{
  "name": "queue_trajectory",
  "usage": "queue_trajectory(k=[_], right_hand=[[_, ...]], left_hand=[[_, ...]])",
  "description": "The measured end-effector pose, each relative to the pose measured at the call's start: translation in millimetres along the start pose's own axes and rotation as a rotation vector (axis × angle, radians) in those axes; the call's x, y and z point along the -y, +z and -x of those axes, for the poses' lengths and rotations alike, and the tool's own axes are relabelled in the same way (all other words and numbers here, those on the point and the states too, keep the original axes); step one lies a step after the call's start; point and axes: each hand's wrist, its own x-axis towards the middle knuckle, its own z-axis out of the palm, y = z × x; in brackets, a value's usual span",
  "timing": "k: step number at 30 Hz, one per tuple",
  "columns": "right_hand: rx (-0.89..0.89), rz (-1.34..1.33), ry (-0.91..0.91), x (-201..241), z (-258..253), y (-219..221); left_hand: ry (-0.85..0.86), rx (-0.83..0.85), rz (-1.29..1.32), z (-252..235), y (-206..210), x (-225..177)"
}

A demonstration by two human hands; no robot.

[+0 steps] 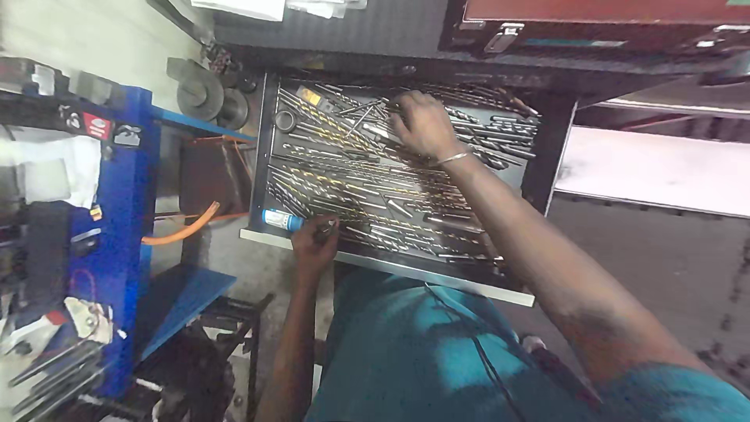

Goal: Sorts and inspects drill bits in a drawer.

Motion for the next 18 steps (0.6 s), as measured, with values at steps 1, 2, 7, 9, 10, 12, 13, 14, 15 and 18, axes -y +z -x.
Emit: queue_trajectory(k=[1, 2, 7, 9, 10, 12, 13, 14, 15, 18], right_hand=[[0.004, 0.004, -0.007, 0, -1, 1], [0.014, 0.006, -0.007, 1, -1, 1], [0.001, 0.041, -0.060, 13, -2, 4], [-0.009, 0.035, -0.121, 20, -3, 10], [-0.004, 0.039, -0.146, 23, -5, 12], [0.030, 0.059, -0.167, 30, -10, 17], [0.045, 0.075, -0.168, 33, -12, 20], [0.054, 0.085, -0.162, 35, -15, 23], [0.063, 0.093, -0.151, 37, -17, 24], [0.062, 0.118, -0.110, 42, -20, 28]], left_hand=[[0.003, -0.003, -0.025, 0, 0, 0], [0.001, -0.006, -0.050, 1, -1, 0], [0.010, 0.001, -0.053, 0, -1, 1], [0.019, 0.002, -0.038, 0, -1, 1], [0.020, 0.001, -0.032, 0, -1, 1], [0.017, -0.002, -0.019, 0, -1, 2], [0.014, 0.000, -0.009, 0, -1, 2], [0.011, 0.002, 0.002, 0, -1, 3], [0.012, 0.002, 0.011, 0, -1, 3], [0.013, -0.004, 0.037, 0, -1, 4]])
